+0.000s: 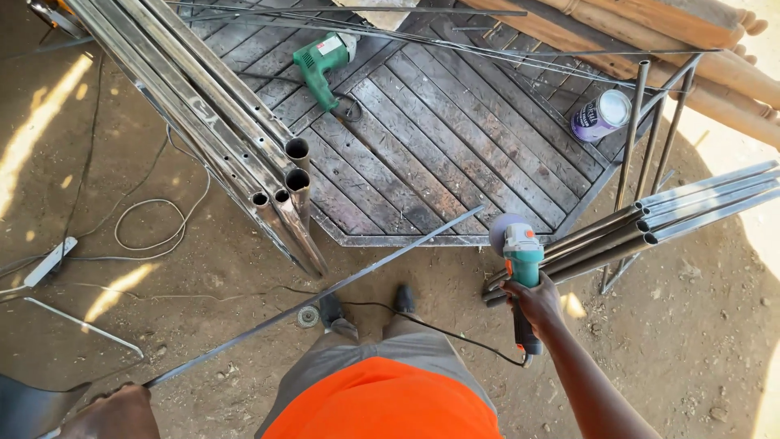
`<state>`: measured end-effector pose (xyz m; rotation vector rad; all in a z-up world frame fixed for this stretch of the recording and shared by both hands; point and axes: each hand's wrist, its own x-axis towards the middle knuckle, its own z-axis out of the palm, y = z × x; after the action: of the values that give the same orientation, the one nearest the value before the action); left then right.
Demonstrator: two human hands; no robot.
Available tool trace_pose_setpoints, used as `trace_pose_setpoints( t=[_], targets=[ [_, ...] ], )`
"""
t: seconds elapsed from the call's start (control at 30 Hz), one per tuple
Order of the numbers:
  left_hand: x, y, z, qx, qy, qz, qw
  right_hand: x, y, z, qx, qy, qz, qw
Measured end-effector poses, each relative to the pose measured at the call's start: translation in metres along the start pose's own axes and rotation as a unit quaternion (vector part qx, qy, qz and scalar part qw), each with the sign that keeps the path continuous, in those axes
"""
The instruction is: Grinding a long metal rod using a handheld angle grinder on a metal workbench.
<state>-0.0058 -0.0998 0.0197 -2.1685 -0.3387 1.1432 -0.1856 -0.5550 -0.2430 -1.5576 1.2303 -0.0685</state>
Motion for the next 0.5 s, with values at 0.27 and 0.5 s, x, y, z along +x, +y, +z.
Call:
trace_pose_setpoints(
  t=[0.27, 0.5],
  targets=[
    [0.207, 0.061, 0.118, -0.08, -0.051, -0.114, 0.989, 0.064, -0.008, -0.013, -0.226, -0.043, -0.04, 0.972],
    [0.28, 0.083, 0.272, -0.131, -0.102, -0.226, 0.96, 0.14, 0.018, -0.03, -0.311, -0.071, -0.042, 0.947]
  ],
)
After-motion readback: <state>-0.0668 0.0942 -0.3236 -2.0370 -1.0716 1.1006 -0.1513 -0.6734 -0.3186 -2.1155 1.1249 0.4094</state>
